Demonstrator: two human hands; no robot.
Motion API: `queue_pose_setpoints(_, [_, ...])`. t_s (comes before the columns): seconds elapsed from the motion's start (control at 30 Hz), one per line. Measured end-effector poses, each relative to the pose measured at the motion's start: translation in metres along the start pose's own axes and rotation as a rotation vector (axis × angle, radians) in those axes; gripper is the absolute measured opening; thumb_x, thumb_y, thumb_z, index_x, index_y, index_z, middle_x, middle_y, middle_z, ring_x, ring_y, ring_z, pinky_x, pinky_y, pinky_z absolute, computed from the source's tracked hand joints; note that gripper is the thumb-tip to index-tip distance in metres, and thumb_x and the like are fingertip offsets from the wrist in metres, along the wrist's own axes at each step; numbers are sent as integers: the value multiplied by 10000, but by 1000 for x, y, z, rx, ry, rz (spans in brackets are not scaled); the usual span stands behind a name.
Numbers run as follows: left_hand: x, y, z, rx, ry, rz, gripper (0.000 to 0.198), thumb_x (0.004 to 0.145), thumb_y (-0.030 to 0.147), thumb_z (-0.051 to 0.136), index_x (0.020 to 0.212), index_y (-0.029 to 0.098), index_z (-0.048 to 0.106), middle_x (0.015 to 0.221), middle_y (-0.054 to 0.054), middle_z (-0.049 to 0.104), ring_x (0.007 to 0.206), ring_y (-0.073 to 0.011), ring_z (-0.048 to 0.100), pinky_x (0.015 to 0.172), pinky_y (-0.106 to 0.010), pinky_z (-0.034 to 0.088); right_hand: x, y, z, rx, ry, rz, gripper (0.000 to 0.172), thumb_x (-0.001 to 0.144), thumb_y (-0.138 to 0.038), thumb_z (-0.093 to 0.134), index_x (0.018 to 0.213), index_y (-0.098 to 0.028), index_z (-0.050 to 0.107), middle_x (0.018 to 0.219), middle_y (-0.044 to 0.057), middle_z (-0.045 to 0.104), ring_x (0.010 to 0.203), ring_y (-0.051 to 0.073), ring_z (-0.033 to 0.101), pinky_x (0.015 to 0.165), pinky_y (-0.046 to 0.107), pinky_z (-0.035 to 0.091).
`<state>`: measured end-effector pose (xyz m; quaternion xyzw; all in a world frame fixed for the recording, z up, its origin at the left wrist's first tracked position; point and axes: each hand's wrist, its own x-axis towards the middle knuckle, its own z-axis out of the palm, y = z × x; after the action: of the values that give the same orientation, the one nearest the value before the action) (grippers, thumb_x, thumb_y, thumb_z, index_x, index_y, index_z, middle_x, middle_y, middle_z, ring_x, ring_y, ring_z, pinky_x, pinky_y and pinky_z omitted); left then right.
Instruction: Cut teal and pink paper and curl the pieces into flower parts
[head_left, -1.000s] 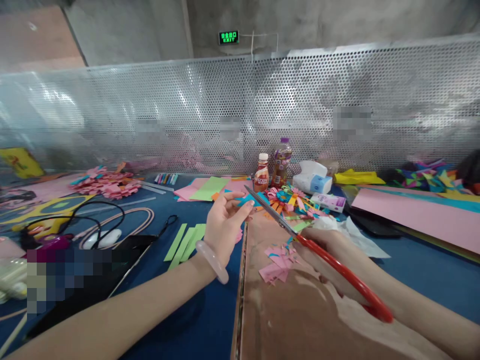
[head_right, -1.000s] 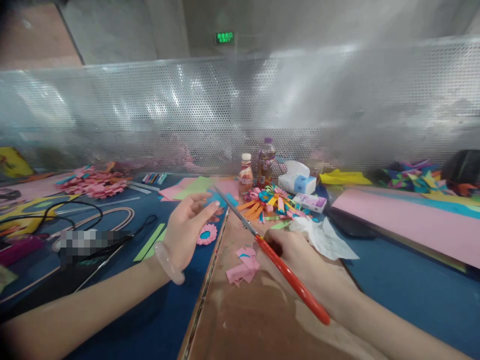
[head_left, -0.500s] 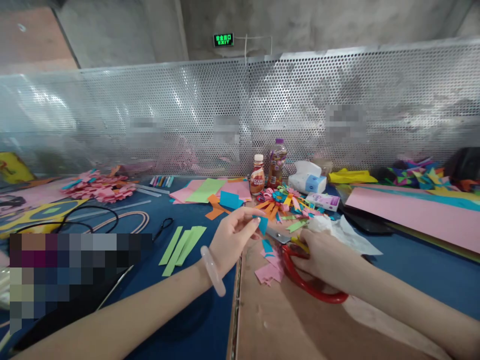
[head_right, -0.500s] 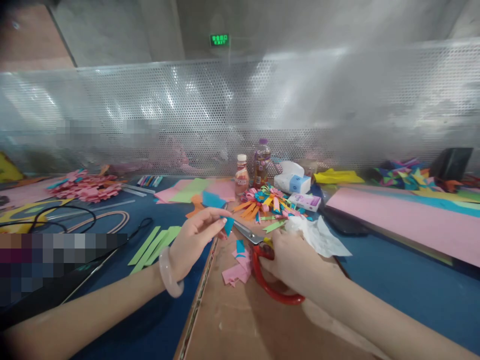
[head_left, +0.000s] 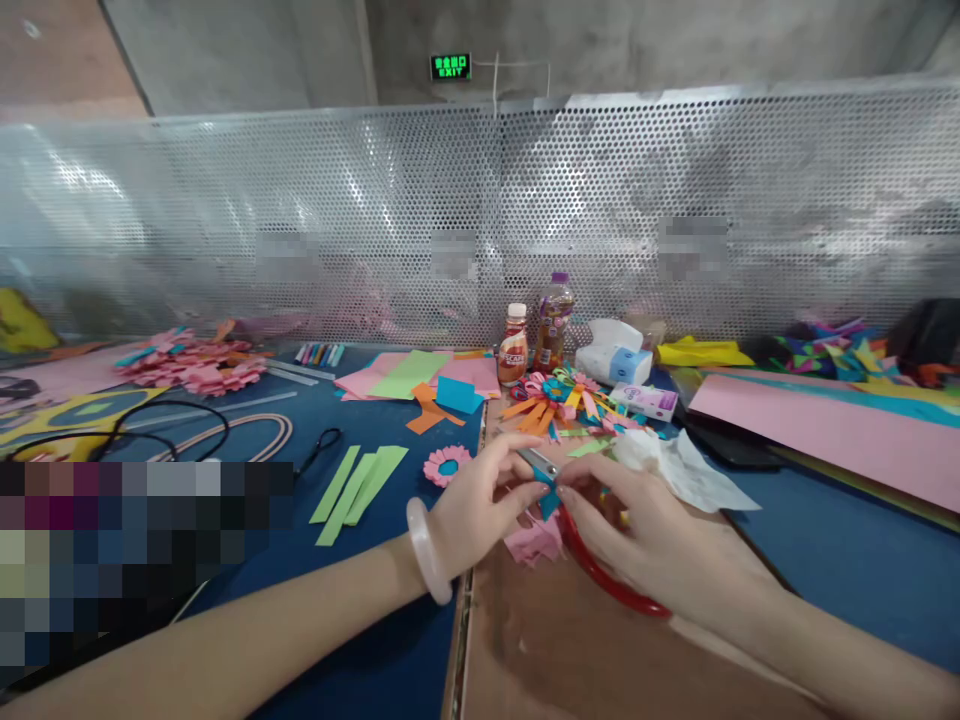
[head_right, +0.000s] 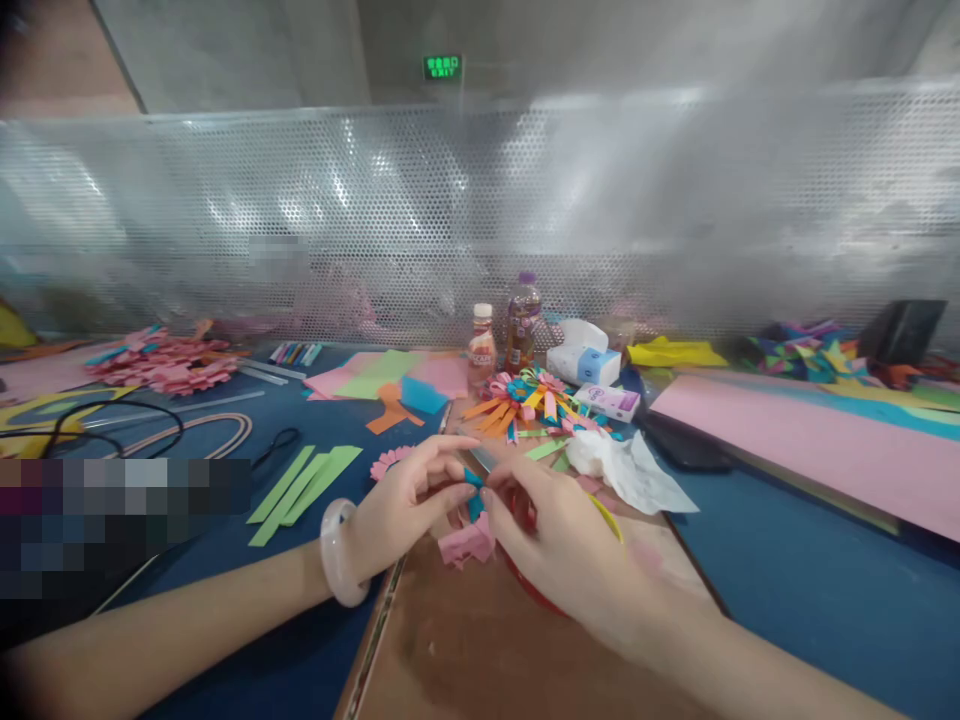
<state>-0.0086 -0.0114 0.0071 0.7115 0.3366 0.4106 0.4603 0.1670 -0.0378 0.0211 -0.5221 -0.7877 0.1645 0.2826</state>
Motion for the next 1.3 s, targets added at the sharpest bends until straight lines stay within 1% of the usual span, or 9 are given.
queue_pose_setpoints(0.13, [2,1,0,-69,11,-64,258,779,191,569,1020,131,500,789,-37,623,753,-148,612,716,-277,468,-1,10,16,150,81,-16,144,837,-275,434,936,-231,528,756,2,634,608,138,587,555,256,458])
queue_pose_setpoints(0.23, [4,0,-1,-144,26,-156,143,756,193,592,868,123,537,796,-61,656,712,-164,647,697,-298,502,-1,14,22,163,175,-19,146,826,-290,458,941,-220,514,791,21,622,610,142,584,547,264,475])
queue_pose_setpoints(0.3, [5,0,-1,-187,73,-205,154,735,208,616,845,128,543,781,-56,666,697,-174,658,672,-307,523,0,14,24,153,216,-60,185,824,-292,471,993,-223,502,861,35,618,627,139,582,558,267,488])
queue_pose_setpoints(0.4, [6,1,-1,-233,153,-254,190,703,237,653,824,132,550,747,-46,674,689,-182,664,647,-312,542,1,14,24,91,237,-161,224,825,-263,481,1044,-230,512,990,56,604,791,161,600,676,290,509])
queue_pose_setpoints(0.53, [7,4,-1,-288,188,-285,212,671,240,686,785,133,543,724,-39,681,694,-180,665,663,-320,551,2,15,24,11,259,-241,266,827,-231,479,1090,-233,520,1149,66,552,1011,186,560,830,318,487])
queue_pose_setpoints(0.7, [6,7,1,-303,191,-311,222,654,246,703,770,136,549,711,-39,685,699,-188,670,676,-328,552,4,16,25,-11,298,-254,283,831,-229,478,1109,-218,525,1154,80,565,1026,197,568,842,330,499])
queue_pose_setpoints(0.9, [6,3,0,-356,157,-312,251,670,248,692,884,138,621,855,-64,705,766,-191,671,697,-314,552,6,17,25,8,293,-247,302,832,-179,468,1120,-223,550,1166,54,574,1023,179,577,897,327,479])
queue_pose_setpoints(1.1, [7,3,-1,-388,161,-392,225,653,236,707,831,118,637,776,-70,710,726,-199,676,673,-304,553,6,19,26,-19,307,-293,303,846,-183,461,1128,-217,567,1204,44,570,1070,175,558,942,325,454])
queue_pose_setpoints(1.3, [9,4,-2,-420,213,-441,240,636,226,721,834,113,646,784,-79,710,707,-193,675,652,-289,549,3,20,28,-102,285,-353,391,852,-175,434,1236,-219,495,1298,49,497,1127,192,523,934,339,466])
